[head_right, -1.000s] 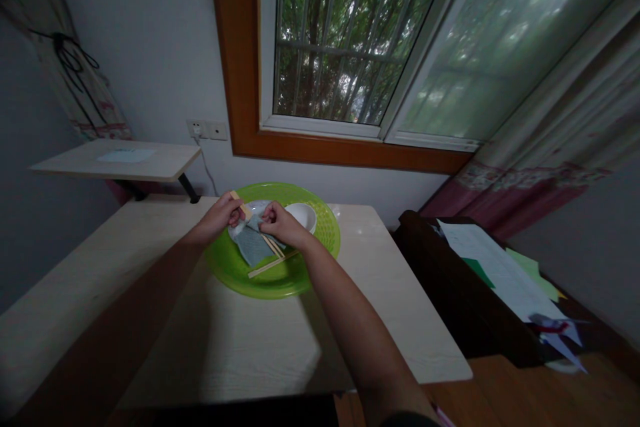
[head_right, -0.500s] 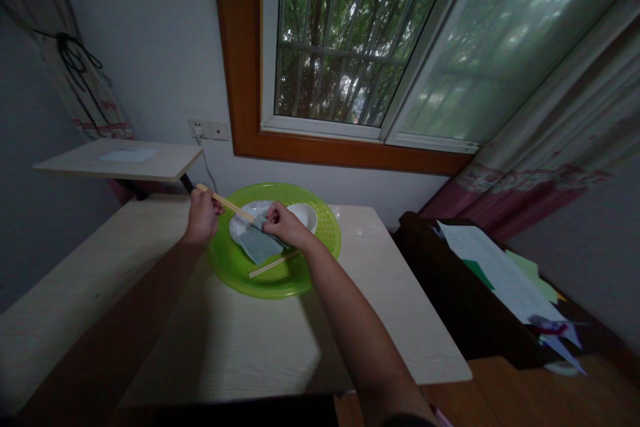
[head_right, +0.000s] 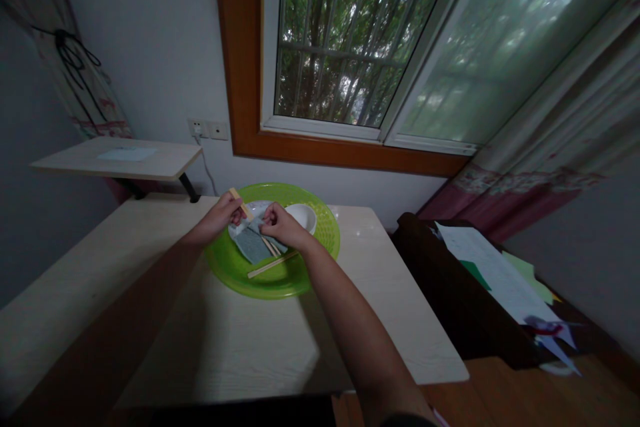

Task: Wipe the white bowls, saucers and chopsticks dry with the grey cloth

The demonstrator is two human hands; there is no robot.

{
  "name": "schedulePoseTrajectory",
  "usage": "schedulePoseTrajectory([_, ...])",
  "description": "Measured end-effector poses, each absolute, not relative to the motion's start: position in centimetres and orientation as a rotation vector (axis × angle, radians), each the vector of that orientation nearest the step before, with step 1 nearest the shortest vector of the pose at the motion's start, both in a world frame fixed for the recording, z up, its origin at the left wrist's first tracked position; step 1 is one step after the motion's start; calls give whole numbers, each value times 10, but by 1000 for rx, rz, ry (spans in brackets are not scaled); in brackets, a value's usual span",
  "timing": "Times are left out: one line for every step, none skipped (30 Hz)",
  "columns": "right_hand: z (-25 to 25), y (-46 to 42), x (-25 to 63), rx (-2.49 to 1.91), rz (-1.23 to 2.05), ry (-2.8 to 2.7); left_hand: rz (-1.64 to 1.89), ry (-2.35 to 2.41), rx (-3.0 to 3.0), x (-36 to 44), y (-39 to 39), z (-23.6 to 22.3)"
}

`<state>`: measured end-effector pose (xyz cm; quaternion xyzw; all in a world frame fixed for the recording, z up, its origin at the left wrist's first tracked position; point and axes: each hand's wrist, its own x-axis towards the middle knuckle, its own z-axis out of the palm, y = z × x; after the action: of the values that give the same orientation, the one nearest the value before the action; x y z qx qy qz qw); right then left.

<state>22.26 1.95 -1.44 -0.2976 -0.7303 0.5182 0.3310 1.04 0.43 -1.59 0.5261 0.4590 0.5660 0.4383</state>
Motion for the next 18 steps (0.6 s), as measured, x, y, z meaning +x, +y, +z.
schedulePoseTrajectory([-16, 20, 222, -775, 1353, -1911, 1348, 1129, 1350, 13, 3, -14])
schedulePoseTrajectory([-17, 21, 222, -773, 1350, -1914, 1302, 1112, 1382, 15, 1, -11])
schedulePoseTrajectory([-17, 22, 222, -772, 1346, -1916, 1273, 1094, 1403, 16, 0, -9])
schedulePoseTrajectory([-17, 22, 222, -772, 1341, -1917, 1254, 1081, 1417, 18, -1, -7])
schedulePoseTrajectory([-17, 22, 222, -770, 1338, -1917, 1241, 1072, 1424, 18, -2, -6])
schedulePoseTrajectory([-17, 22, 222, -767, 1336, -1914, 1236, 1068, 1428, 19, -2, -5])
schedulePoseTrajectory([-16, 22, 222, -766, 1333, -1907, 1240, 1068, 1426, 18, -1, -6])
schedulePoseTrajectory([-15, 21, 222, -768, 1330, -1901, 1254, 1076, 1414, 17, 0, -8])
schedulePoseTrajectory([-15, 21, 222, -774, 1328, -1895, 1274, 1090, 1390, 16, 2, -10])
schedulePoseTrajectory([-14, 21, 222, -780, 1330, -1893, 1304, 1112, 1354, 14, 4, -13])
schedulePoseTrajectory([-15, 21, 222, -783, 1330, -1896, 1353, 1141, 1302, 13, 6, -15])
schedulePoseTrajectory([-15, 21, 222, -785, 1327, -1905, 1420, 1176, 1237, 11, 8, -18])
schedulePoseTrajectory([-16, 22, 223, -787, 1321, -1918, 1499, 1214, 1168, 9, 11, -20])
schedulePoseTrajectory([-18, 23, 223, -787, 1313, -1929, 1585, 1248, 1101, 7, 12, -22])
schedulePoseTrajectory([-19, 24, 223, -790, 1301, -1938, 1671, 1280, 1036, 5, 13, -23])
schedulePoseTrajectory([-20, 24, 223, -794, 1287, -1945, 1748, 1307, 979, 3, 14, -23])
schedulePoseTrajectory([-21, 25, 223, -798, 1274, -1949, 1809, 1328, 931, 1, 14, -23])
schedulePoseTrajectory([-22, 25, 224, -798, 1265, -1954, 1824, 1333, 915, 0, 14, -22])
